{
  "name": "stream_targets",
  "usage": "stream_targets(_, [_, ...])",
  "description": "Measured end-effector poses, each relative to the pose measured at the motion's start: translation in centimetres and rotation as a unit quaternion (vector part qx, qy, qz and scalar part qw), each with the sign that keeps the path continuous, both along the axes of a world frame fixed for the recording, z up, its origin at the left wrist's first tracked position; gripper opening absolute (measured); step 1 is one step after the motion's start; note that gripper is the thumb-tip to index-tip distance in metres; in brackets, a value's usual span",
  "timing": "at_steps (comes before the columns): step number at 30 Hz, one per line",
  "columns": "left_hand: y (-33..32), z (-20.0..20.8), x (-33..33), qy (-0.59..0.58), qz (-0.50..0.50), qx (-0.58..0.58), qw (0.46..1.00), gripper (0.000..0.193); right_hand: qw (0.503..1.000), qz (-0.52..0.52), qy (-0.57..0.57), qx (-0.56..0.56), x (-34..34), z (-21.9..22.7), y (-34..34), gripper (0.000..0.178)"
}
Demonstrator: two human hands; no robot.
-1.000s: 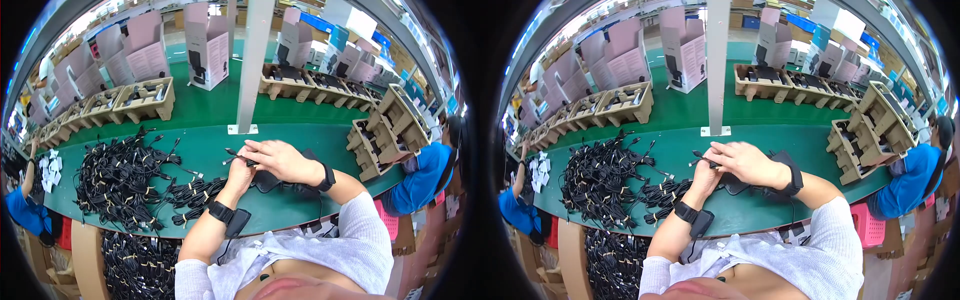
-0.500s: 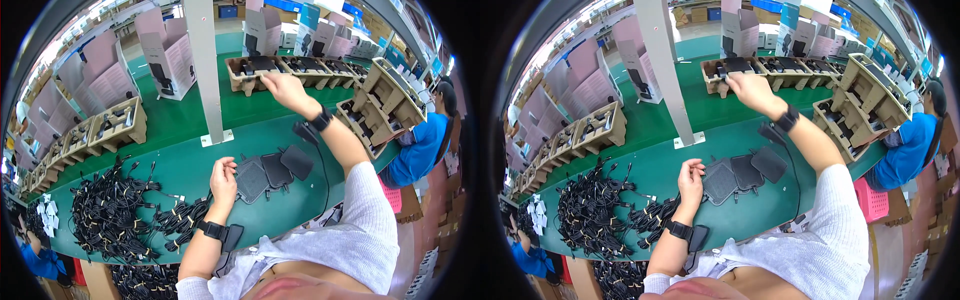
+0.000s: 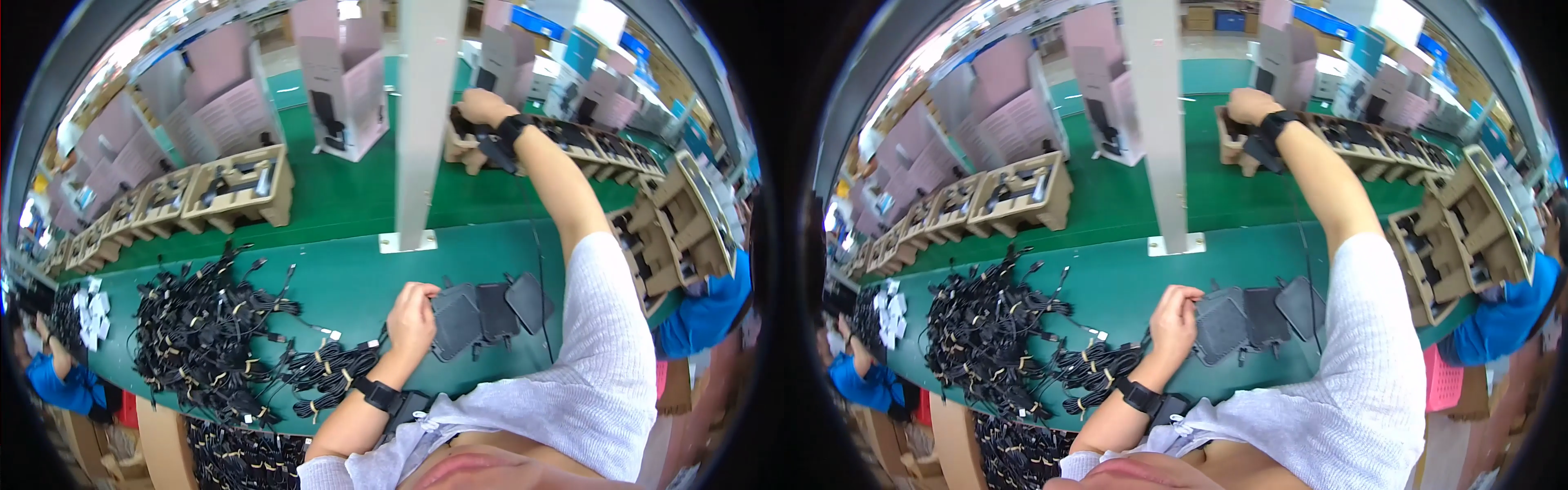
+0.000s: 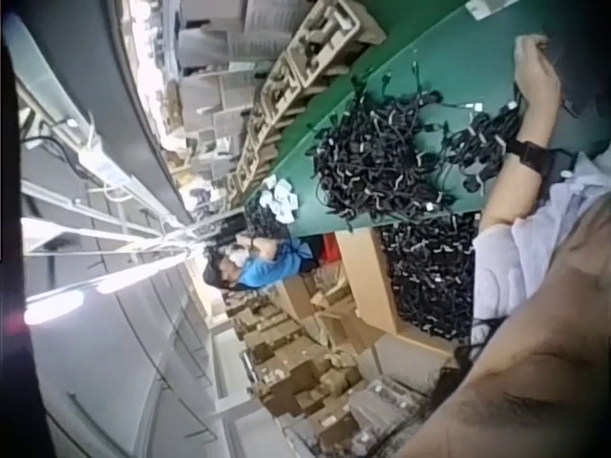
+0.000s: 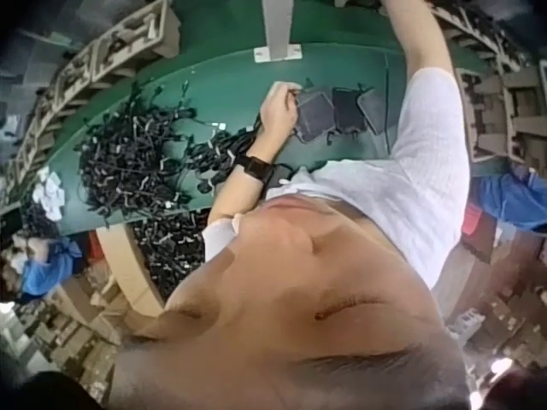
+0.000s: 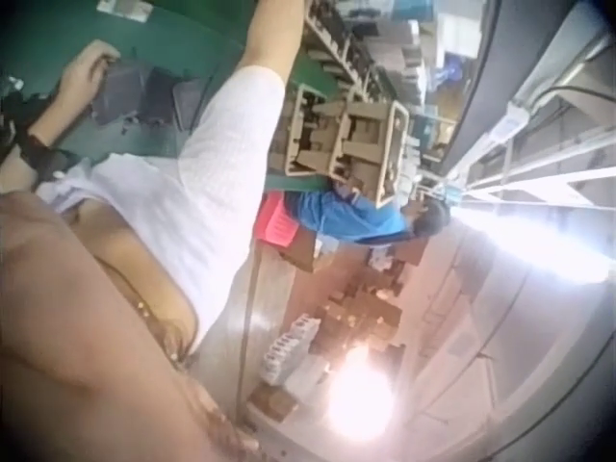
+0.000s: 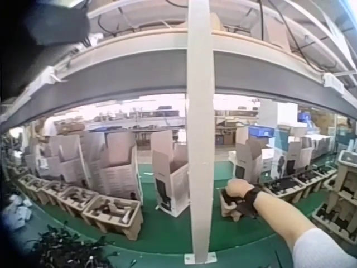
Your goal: The person picks up a cable and a black component, connects them, and places the assembly into a cardboard tray. They repeat this process multiple times, occasionally moving stacks of components and cables on the table.
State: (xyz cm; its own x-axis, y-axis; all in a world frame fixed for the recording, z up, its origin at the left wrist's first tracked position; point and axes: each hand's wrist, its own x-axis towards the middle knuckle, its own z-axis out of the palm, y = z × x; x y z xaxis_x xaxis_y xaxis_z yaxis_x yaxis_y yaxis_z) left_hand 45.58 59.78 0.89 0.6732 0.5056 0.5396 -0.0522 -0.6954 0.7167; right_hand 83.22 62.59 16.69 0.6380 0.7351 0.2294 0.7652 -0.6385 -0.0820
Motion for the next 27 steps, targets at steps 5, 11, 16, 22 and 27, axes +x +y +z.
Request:
stream_targets(5, [-0.4, -0.3, 1.3, 0.004, -0.017, -0.032, 0.999, 0.019, 0.982, -0.021, 0.189, -0.005, 7.5, -1.3, 0.7, 0.019])
stream_targets(11, [0.1, -0.2, 0.4, 0.008, 0.005, -0.032, 0.999, 0.018, 0.992, -0.013, -0.092, -0.086, 6.5, -2.3, 1.4, 0.026])
stream_targets(16, [0.2, -0.4, 0.5, 0.009, -0.005, -0.044, 0.999, 0.018, 0.978, -0.025, -0.169, 0.122, 8.2, -9.1, 3.5, 0.031])
stream_targets(22, [0.5, -1.0, 0.3, 0.005, 0.003, -0.041, 0.999, 0.018, 0.975, -0.006, -0.145, 0.167, 7.1, -11.4, 4.6, 0.038])
stream_targets(27, [0.1, -0.9, 0.9, 0.012, -0.007, -0.032, 0.999, 0.018, 0.984, -0.004, -0.087, 0.153, 8.7, -12.6, 1.6, 0.036])
